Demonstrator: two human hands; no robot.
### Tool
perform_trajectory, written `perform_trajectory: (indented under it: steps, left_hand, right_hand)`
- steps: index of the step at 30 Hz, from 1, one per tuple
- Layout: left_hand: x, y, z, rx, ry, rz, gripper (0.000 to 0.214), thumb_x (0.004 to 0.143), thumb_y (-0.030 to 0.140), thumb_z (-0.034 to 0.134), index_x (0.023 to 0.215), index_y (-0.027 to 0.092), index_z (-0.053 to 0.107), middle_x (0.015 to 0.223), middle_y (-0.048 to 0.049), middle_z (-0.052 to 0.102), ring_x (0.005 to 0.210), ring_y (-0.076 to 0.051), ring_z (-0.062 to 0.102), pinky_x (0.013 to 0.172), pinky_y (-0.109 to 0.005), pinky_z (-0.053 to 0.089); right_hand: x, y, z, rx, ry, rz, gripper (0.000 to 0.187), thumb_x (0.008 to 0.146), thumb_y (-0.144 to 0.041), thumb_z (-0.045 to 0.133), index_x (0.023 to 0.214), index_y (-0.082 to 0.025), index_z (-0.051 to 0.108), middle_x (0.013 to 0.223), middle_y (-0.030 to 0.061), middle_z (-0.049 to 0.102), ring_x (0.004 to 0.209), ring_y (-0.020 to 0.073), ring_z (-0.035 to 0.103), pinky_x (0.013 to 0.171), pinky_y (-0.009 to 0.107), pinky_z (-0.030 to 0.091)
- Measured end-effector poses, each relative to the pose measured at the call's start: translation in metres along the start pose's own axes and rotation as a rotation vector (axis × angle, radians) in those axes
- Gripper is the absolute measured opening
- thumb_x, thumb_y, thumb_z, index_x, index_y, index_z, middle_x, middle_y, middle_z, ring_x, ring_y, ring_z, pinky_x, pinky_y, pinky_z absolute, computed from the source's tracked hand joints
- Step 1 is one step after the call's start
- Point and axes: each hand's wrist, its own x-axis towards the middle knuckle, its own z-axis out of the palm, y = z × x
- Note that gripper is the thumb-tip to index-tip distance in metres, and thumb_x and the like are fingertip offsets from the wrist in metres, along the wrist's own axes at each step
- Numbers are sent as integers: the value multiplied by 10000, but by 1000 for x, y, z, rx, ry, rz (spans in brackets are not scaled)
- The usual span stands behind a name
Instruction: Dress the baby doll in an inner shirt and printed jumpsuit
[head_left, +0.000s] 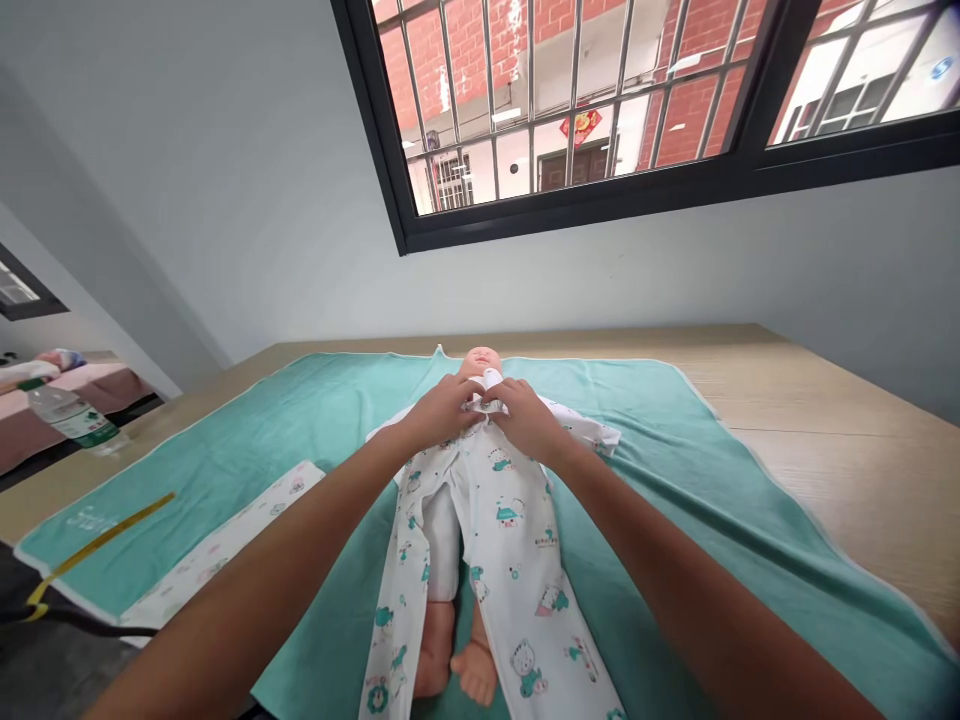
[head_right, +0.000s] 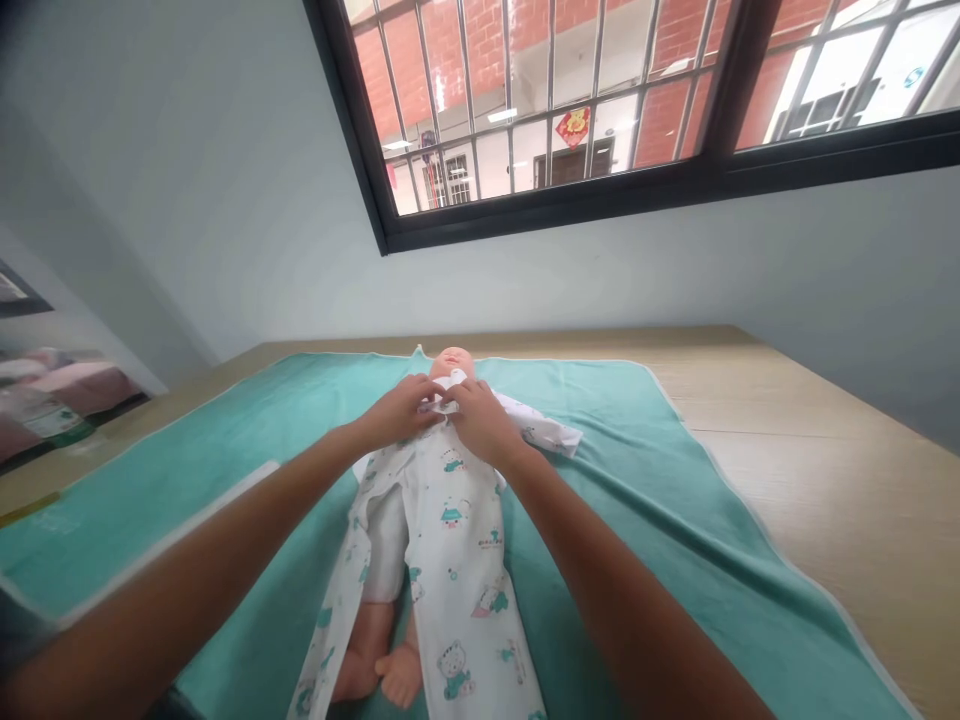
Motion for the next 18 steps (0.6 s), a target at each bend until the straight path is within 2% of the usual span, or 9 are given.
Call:
perform_trajectory:
  steps: [2, 3, 7, 10, 13, 15, 18]
  left_hand:
    - [-2, 6, -2, -49, 33, -45, 88, 806, 303, 579, 836, 220, 577, 877, -19, 590, 873, -208, 525, 730, -332, 439]
    - [-3, 9, -2, -97, 34, -79, 109, 800, 318, 584, 802, 216, 546, 850, -9, 585, 822, -191, 526, 700, -318, 436]
    - [-5, 21, -9, -252, -78, -133, 240, 736, 370, 659, 860, 221, 516, 891, 12, 578, 763, -155, 521, 640, -276, 415]
    - [-4, 30, -16, -235, -113, -126, 243, 709, 337, 677, 831, 223, 500, 830, 32, 537, 719, -141, 477, 605, -261, 371]
    - [-3, 40, -22, -249, -19, -150, 223, 717, 322, 658, 770, 216, 469, 742, 46, 479, 652, -124, 419, 571, -252, 319]
    - [-2, 46, -25, -298, 47, -177, 244, 718, 344, 661, 734, 209, 459, 697, 50, 453, 623, -118, 400, 557, -248, 301]
    - [-3, 53, -31, -473, 50, -221, 267, 700, 359, 684, 710, 200, 470, 656, 52, 448, 582, -104, 399, 537, -235, 300]
  right_hand:
    - [0, -2, -5, 23, -21, 42, 148, 831, -166, 559, 936, -219, 647, 939, 51, 610, 972, 236, 501, 839, 382, 437]
    - [0, -4, -8, 46, -36, 74, 123, 817, -192, 578, 910, -219, 654, 903, 50, 606, 966, 240, 509, 802, 369, 447]
    - [-2, -11, -17, 208, -76, 157, 155, 733, -221, 631, 882, -228, 672, 910, 44, 594, 915, 222, 555, 652, 296, 458]
    - [-2, -16, -22, 416, -66, 132, 202, 692, -171, 610, 877, -231, 666, 946, 9, 632, 867, 184, 580, 670, 281, 464]
    - [-1, -20, -27, 621, 6, 124, 187, 667, -175, 637, 849, -219, 654, 909, -5, 651, 858, 174, 584, 719, 285, 462]
    - [-2, -22, -30, 725, 61, 135, 171, 663, -213, 681, 831, -215, 649, 868, -5, 633, 805, 161, 568, 689, 273, 447]
    - [-3, -25, -35, 940, 99, 132, 181, 680, -276, 721, 819, -212, 623, 770, -22, 585, 682, 126, 524, 622, 251, 417]
